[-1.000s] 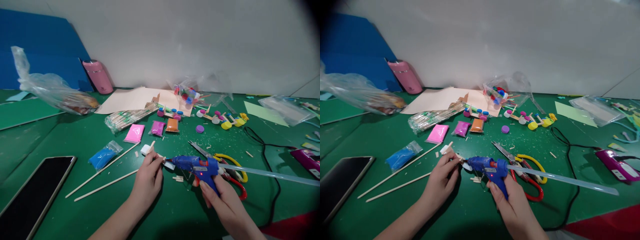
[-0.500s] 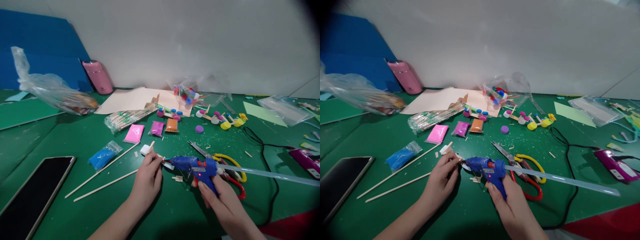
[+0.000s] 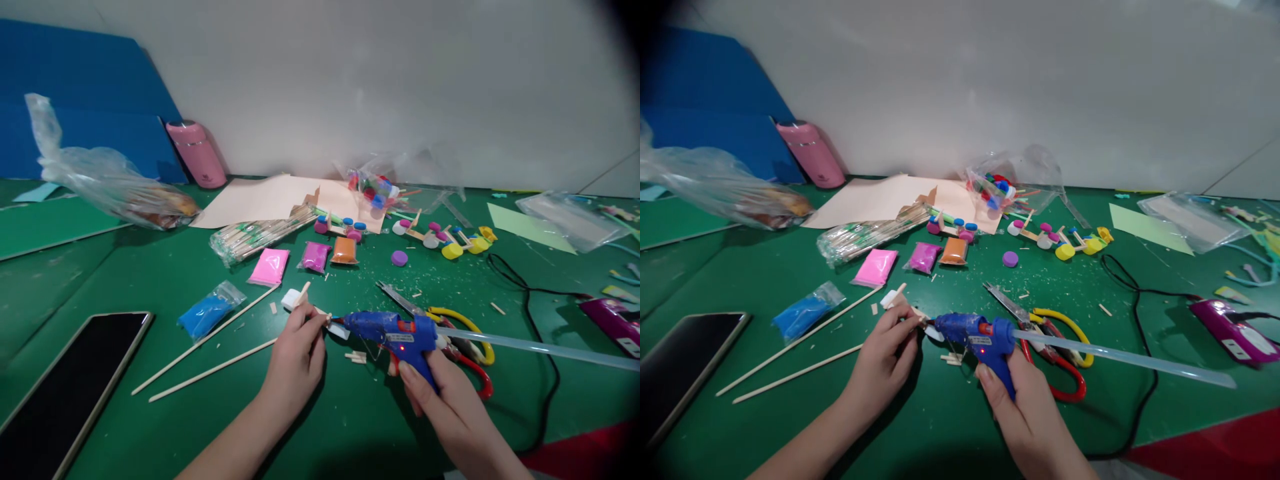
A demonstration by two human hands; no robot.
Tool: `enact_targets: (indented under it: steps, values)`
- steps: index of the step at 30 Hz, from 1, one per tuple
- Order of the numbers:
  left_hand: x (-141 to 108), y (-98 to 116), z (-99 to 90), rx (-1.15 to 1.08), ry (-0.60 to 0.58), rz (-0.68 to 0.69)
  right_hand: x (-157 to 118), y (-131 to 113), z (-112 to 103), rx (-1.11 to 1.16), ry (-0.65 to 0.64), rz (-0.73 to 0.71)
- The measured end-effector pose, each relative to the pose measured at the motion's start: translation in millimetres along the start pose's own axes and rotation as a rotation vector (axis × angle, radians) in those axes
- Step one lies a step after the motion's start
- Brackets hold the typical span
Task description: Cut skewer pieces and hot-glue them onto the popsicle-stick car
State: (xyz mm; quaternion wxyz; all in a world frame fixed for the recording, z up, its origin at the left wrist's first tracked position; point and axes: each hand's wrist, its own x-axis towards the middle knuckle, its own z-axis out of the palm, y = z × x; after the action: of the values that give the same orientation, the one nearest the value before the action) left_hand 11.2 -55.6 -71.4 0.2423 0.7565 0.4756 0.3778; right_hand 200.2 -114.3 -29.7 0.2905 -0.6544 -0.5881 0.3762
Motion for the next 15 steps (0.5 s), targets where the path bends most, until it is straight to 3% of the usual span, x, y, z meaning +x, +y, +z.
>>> enact_targets:
  steps: [15]
  values:
    - [0.1, -2.5, 1.6, 0.017, -0.009, 0.017, 0.7, 3.0, 1.9, 0.019, -0.004, 0.030]
